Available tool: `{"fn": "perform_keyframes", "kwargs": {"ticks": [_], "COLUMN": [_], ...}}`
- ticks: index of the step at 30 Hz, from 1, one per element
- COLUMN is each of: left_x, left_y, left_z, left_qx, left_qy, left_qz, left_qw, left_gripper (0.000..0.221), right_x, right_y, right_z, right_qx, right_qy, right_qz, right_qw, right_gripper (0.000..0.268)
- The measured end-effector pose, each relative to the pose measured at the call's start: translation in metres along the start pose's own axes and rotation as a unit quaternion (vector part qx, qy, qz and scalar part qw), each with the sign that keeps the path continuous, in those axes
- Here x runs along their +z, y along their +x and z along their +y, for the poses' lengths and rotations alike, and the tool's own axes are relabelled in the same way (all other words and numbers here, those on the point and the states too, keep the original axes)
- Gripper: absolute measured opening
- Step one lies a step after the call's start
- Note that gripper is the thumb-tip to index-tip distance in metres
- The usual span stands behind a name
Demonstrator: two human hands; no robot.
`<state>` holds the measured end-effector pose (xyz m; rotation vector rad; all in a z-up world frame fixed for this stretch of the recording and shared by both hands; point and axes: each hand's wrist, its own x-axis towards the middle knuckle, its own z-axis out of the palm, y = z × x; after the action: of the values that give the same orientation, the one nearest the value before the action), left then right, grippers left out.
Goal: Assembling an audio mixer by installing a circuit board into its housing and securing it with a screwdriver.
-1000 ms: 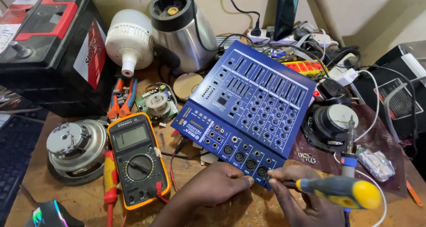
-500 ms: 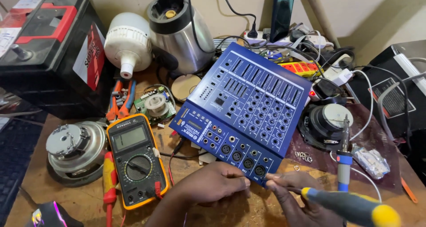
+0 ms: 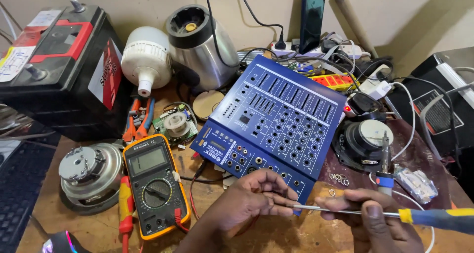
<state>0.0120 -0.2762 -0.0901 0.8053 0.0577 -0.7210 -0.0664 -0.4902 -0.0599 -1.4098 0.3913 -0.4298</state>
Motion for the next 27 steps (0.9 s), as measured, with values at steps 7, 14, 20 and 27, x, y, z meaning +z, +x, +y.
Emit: {"fn": "perform_keyframes", "kwargs": {"ticks": [7,14,20,27], "left_x": [-0.005,0.007,0.010,0.003], "left_y": [-0.001,-0.009,-0.010,-0.003], "left_z": [-0.005,0.006,0.005,-0.001], "left_qx": [0.020,0.006,-0.014,0.005], "left_qy": [-0.020,0.004,0.026,0.039], "left_qz": [-0.074,-0.038,-0.048,-0.031], "left_qw": [0.997,0.999,0.998,0.999], "left_gripper": [0.033,0.020,0.017,0.003], "right_x": [0.007,0.017,0.017,0.011], "right_y": [0.005,-0.001,0.003,0.007], "right_z": [0.013,-0.010,-0.015,-0.018], "right_qx": [0.007,0.074,0.056,0.090], "right_qy": [0.016,0.021,0.013,0.006], "right_qz": [-0.027,0.032,0.049,0.045], "right_qw": [0.999,0.997,0.997,0.995], "right_gripper": [0.038,0.035,0.038,0.039]}}
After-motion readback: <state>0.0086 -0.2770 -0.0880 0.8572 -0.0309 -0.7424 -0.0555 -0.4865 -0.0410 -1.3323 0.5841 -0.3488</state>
